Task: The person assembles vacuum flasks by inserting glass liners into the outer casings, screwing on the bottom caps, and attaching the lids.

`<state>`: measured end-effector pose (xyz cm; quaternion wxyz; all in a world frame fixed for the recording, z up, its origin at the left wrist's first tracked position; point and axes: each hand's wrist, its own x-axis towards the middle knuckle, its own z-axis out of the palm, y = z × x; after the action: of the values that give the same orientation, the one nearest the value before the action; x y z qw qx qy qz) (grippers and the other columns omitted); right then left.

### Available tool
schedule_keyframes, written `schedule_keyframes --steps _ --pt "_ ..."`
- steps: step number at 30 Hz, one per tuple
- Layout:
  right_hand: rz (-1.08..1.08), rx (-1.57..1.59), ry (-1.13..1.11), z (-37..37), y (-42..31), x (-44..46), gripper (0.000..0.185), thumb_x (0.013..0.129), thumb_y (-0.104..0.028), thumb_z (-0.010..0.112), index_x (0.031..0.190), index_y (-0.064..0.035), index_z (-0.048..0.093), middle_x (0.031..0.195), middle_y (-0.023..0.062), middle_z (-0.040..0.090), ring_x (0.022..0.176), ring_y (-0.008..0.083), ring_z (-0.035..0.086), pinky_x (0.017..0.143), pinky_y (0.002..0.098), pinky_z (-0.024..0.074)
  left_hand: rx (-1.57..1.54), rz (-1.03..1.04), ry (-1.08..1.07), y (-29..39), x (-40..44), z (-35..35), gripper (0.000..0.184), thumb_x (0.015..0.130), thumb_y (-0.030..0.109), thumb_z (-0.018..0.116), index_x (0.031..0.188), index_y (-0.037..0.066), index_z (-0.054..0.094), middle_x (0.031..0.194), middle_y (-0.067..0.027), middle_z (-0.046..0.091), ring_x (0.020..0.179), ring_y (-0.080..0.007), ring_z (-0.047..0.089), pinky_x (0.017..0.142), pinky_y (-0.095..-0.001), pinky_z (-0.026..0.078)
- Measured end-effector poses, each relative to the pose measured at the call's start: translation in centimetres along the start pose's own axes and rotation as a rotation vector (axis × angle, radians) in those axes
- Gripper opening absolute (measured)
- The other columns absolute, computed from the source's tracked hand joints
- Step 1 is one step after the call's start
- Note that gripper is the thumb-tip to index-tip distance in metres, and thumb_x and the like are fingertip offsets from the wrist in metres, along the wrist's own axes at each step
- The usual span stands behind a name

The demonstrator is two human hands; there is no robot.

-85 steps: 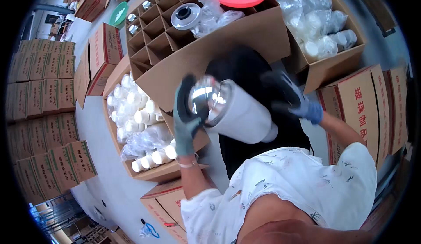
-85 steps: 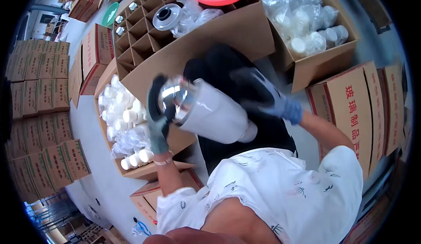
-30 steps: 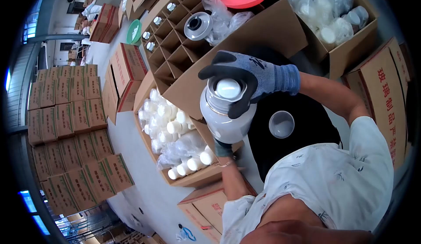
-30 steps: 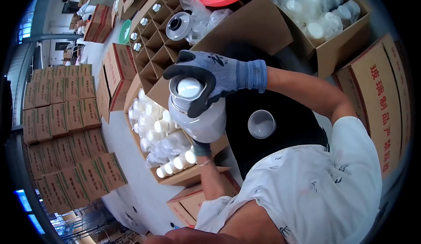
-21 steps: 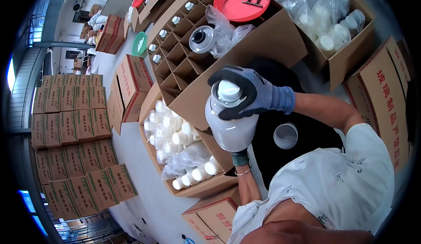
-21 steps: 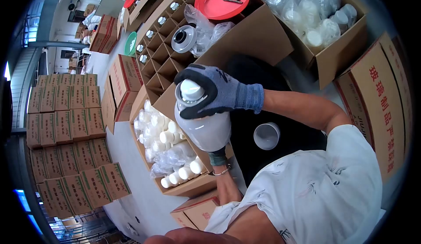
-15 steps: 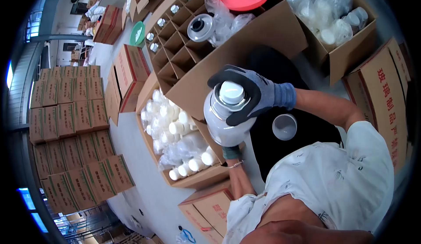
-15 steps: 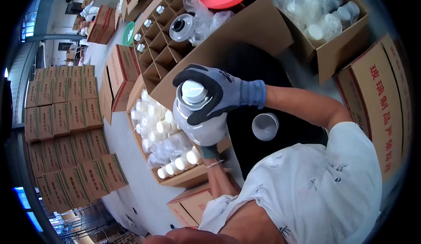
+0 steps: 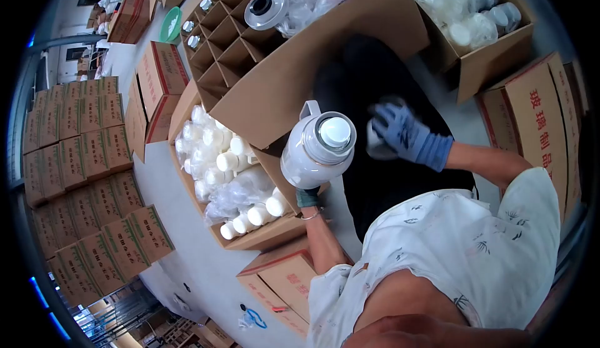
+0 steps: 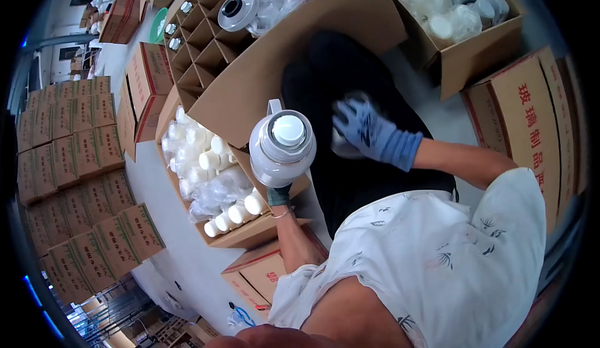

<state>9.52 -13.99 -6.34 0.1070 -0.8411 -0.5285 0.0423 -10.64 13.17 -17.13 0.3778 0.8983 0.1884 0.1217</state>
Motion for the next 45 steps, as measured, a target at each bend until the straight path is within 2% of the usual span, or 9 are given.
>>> schedule_keyframes --steps 4,18,22,25,28,33,40,43,45 --pt "0.201 0.039 0.597 -6.8 2.2 4.4 0.055 0.074 -0.023 0.074 0.119 -0.0002 0.051 0.13 0.025 0.045 0.118 0.0399 0.048 0.101 0.0523 0.0359 -0.006 -0.003 0.004 -0.1 -0.4 0.1 0.062 0.082 0.019 0.071 0.136 0.004 0.043 0.131 -0.0141 0.052 0.121 -0.0275 0.05 0.102 -0.0397 0.041" --pt "-0.292 0.543 0.613 -8.4 3.1 7.5 0.044 0.077 -0.035 0.071 0.117 -0.0175 0.065 0.13 0.0119 0.05 0.124 0.0304 0.041 0.105 0.0441 0.0328 -0.01 -0.026 0.099 -0.1 -2.1 0.3 0.059 0.083 0.019 0.071 0.133 0.004 0.046 0.127 -0.0145 0.055 0.118 -0.0283 0.052 0.1 -0.0402 0.042" --pt "-0.169 0.576 0.58 -3.2 6.6 8.3 0.047 0.091 -0.005 0.055 0.136 -0.0146 0.047 0.133 0.0163 0.047 0.121 0.0348 0.048 0.106 0.0407 0.0411 0.063 0.038 0.19 -1.0 0.2 -1.2 0.058 0.083 0.019 0.071 0.133 0.004 0.047 0.126 -0.0146 0.056 0.117 -0.0285 0.053 0.099 -0.0404 0.043" --pt "0.247 1.516 0.111 -7.8 5.2 6.8 0.058 0.093 -0.035 0.058 0.138 -0.0047 0.04 0.139 0.0136 0.045 0.13 0.0237 0.042 0.11 0.0373 0.0326 0.31 0.192 0.096 -3.6 3.8 -4.6 0.057 0.083 0.019 0.07 0.132 0.004 0.047 0.125 -0.0147 0.056 0.116 -0.0287 0.053 0.099 -0.0405 0.043" --pt "-0.042 1.107 0.401 -6.8 5.3 5.5 0.072 0.083 -0.039 0.073 0.14 -0.0068 0.042 0.131 0.0136 0.052 0.121 0.023 0.049 0.105 0.0384 0.0401 0.508 0.309 -0.064 -5.6 5.8 -7.4 0.056 0.083 0.019 0.07 0.132 0.004 0.048 0.124 -0.0148 0.057 0.115 -0.0288 0.054 0.099 -0.0406 0.043" --pt "0.502 1.57 -0.312 -7.5 7.8 3.8 0.057 0.091 -0.037 0.062 0.137 -0.0062 0.048 0.123 0.0113 0.059 0.109 0.0199 0.058 0.101 0.0348 0.0434 0.235 0.231 0.148 -4.6 7.0 -5.7 0.037 0.09 0.021 0.059 0.124 0.004 0.056 0.117 -0.0161 0.062 0.108 -0.0361 0.058 0.093 -0.0433 0.046" --pt "-0.181 0.913 0.494 -8.0 5.6 4.4 0.053 0.09 -0.036 0.061 0.13 -0.002 0.053 0.128 0.0144 0.056 0.121 0.0225 0.051 0.107 0.0317 0.0355 -0.005 0.108 0.313 -0.2 7.9 -4.2 0.036 0.09 0.02 0.057 0.121 0.003 0.057 0.114 -0.0159 0.063 0.104 -0.0328 0.06 0.091 -0.04 0.048" --pt "0.496 1.289 -0.165 -8.6 6.2 3.9 0.056 0.09 -0.045 0.06 0.124 -0.0008 0.057 0.115 0.0145 0.062 0.107 0.0222 0.058 0.099 0.0304 0.0427 -0.051 0.205 0.262 3.7 10.1 -7.5 0.035 0.089 0.02 0.056 0.12 0.003 0.057 0.113 -0.0159 0.064 0.102 -0.0314 0.061 0.09 -0.0386 0.048" --pt "0.442 1.233 -0.349 -8.6 5.9 3.6 0.057 0.09 -0.052 0.057 0.115 -0.0016 0.062 0.102 0.0141 0.064 0.092 0.0196 0.06 0.087 0.03 0.048 -0.006 0.363 0.137 7.4 12.6 -10.9 0.035 0.089 0.02 0.055 0.119 0.002 0.057 0.112 -0.0158 0.064 0.101 -0.0305 0.062 0.09 -0.0377 0.049"
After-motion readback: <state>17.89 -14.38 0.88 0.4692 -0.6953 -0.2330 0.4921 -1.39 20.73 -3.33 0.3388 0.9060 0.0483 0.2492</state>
